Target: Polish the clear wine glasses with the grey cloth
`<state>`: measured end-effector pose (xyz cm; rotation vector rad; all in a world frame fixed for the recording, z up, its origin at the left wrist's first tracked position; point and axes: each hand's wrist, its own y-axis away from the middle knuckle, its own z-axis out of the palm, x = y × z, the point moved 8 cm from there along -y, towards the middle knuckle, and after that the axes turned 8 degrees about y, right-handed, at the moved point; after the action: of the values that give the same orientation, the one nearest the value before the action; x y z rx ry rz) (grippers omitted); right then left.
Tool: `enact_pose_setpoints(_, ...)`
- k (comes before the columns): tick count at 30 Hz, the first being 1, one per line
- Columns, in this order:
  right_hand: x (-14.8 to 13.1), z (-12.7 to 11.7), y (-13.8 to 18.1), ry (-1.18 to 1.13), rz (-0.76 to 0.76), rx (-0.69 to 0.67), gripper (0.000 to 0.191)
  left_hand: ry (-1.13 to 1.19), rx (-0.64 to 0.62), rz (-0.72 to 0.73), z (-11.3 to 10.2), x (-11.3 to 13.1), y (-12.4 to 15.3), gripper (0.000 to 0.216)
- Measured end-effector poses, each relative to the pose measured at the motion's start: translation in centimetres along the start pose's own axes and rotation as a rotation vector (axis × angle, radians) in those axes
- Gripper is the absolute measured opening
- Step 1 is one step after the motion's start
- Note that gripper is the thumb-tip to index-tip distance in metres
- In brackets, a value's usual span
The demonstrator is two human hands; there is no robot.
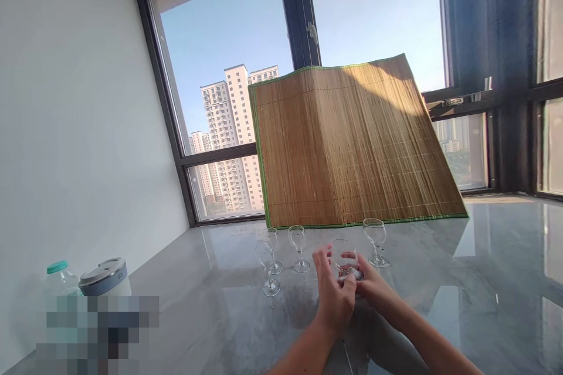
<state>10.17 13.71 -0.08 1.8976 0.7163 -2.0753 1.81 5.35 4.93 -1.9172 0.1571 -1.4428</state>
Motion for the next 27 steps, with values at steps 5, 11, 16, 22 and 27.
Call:
enact_pose_setpoints(5,-0.1,-2.4,0.1,0.019,-0.089,0.201,0.049,-0.344,0.057,0.456,-2.0,4.3,0.4,0.047)
enact_pose_setpoints(11,-1.4,-5.6,1.8,0.379,-0.166,0.493,0.048,-0.41,0.293,0.504,-4.9,4.2,-0.1,0.042)
enact_pose_setpoints(16,-2.1,-8.3,3.2,0.704,-0.039,0.692,0.044,-0.338,0.381,0.389,-5.6,3.2,-0.4,0.043)
enact_pose_setpoints(22,-1.6,-10.9,3.7,0.811,0.112,0.748,0.052,-0.37,0.165,0.436,-4.9,4.0,0.7,0.035)
enact_pose_setpoints(27,-1.3,-12.5,4.2,0.814,0.205,0.797,0.056,-0.432,0.011,0.432,-7.4,3.2,2.5,0.03)
